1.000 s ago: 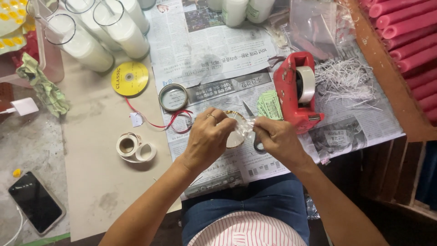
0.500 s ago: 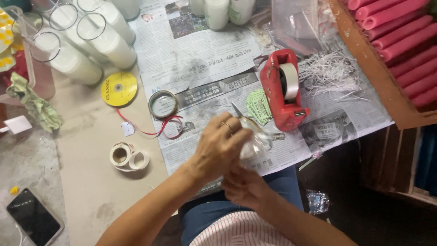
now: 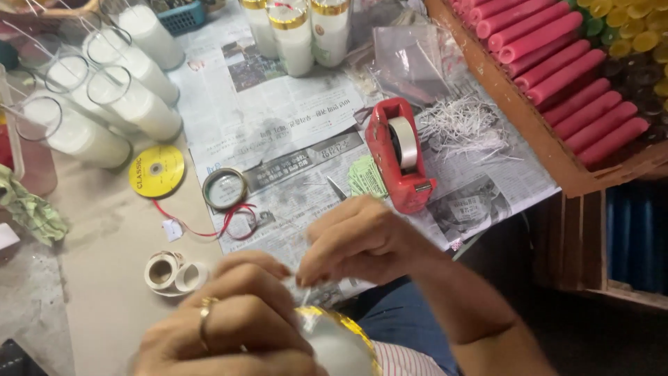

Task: Wrapping a candle in plastic film, securing it with tape, and tying a decorative red ribbon.

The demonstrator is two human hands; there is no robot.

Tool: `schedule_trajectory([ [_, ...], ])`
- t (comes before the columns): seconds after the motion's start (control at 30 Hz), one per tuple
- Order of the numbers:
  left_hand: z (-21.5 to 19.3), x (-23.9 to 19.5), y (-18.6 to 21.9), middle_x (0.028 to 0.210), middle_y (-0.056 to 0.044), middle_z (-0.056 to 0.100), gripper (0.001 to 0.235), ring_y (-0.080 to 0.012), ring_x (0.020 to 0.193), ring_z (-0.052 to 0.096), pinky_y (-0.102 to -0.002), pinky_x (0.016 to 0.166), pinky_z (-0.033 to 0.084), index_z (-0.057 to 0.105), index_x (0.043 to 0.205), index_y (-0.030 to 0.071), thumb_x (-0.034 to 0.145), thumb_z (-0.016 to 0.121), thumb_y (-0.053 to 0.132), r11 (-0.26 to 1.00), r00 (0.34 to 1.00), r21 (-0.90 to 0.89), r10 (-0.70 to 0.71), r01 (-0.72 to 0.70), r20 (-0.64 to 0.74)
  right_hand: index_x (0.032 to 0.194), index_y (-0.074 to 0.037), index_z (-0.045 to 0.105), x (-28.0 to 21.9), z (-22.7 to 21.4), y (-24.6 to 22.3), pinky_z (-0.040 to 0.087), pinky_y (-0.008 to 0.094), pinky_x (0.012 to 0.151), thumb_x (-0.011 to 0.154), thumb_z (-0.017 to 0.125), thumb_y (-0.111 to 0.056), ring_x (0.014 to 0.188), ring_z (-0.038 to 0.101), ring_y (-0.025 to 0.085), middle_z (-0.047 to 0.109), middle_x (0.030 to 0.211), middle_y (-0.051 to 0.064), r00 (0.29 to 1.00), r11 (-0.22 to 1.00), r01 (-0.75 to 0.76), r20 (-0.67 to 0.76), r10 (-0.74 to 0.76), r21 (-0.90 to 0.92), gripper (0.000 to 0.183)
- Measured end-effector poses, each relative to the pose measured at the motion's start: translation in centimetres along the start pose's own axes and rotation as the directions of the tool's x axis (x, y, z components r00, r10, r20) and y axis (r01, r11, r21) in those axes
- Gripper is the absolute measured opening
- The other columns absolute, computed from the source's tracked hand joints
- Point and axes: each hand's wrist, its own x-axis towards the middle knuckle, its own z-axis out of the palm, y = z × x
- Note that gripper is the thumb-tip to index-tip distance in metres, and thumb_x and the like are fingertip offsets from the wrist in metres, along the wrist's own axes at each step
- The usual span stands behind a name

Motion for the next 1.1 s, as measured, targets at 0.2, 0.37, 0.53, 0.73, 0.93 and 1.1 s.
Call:
schedule_trajectory([
  [0.2,-2.1,-3.2,-8.4,0.080,-0.012,0.059,0.023,-0.0273,0.073,0.055,-0.039,0.074,0.046,0.067,0.087,0.000,0.096,0.053,0.015,0.967,0.992,0.229,0.101,-0.115,0.074,0.111,-0.002,0.066,-1.8,-0.5,0.3,0.048,0.035,0.060,0.105,0.058,-0.003,0.066,0.060,0.022,0.064,0.080,0.008,0.998,0.788,-0.041,0.006,0.057,-0.615,0.010],
  [0.37,-1.8,-1.6,-14.4,0.089,-0.015,0.059,0.016,-0.0316,0.080,0.050,-0.040,0.078,0.042,0.065,0.090,-0.003,0.100,0.053,-0.008,0.931,0.989,0.337,0.150,-0.137,-0.010,0.108,0.000,0.069,-3.4,1.0,3.2,0.059,0.035,0.076,0.100,0.065,-0.003,0.084,0.074,0.025,0.076,0.097,0.011,0.955,0.706,-0.270,-0.278,0.107,-0.654,0.009],
  [0.53,0.8,1.5,-17.9,0.077,-0.015,0.060,0.016,-0.0386,0.071,0.058,-0.047,0.066,0.050,0.070,0.087,0.002,0.092,0.064,-0.011,0.906,0.937,0.308,0.335,-0.291,-0.098,0.099,0.001,0.064,-7.0,5.1,6.8,0.038,0.020,0.043,0.100,0.065,-0.007,0.051,0.050,0.010,0.047,0.057,0.001,0.387,0.629,-0.235,-0.522,0.760,0.741,0.008],
  [0.73,4.6,4.3,-10.6,0.085,-0.010,0.057,0.022,-0.0254,0.074,0.048,-0.040,0.076,0.043,0.068,0.090,-0.003,0.099,0.052,-0.017,0.854,0.854,0.055,0.511,-0.517,0.102,0.071,-0.007,0.057,-9.8,10.8,6.8,0.032,0.020,0.041,0.099,0.061,-0.028,0.045,0.037,0.009,0.046,0.059,0.000,0.836,-0.150,0.193,-0.083,0.543,0.970,0.035],
  [0.93,0.3,5.7,-1.5,0.088,-0.008,0.063,0.038,-0.0258,0.080,0.055,-0.040,0.081,0.050,0.070,0.094,0.002,0.108,0.037,0.012,0.875,0.877,-0.290,0.447,-0.388,0.176,0.067,-0.006,0.051,-6.4,6.7,5.9,0.029,0.027,0.046,0.096,0.065,-0.022,0.049,0.035,0.011,0.041,0.061,0.000,0.882,0.557,0.019,-0.276,0.382,0.830,0.036],
  [1.1,-0.8,5.2,0.5,0.084,-0.005,0.059,0.042,-0.0235,0.078,0.057,-0.039,0.085,0.049,0.068,0.087,0.004,0.106,0.036,0.023,0.939,0.909,-0.224,0.318,-0.263,0.268,0.063,-0.004,0.045,-3.2,0.6,2.5,0.026,0.034,0.051,0.092,0.069,-0.016,0.054,0.032,0.014,0.036,0.063,0.000,0.932,0.968,-0.060,-0.334,0.142,0.245,0.039],
])
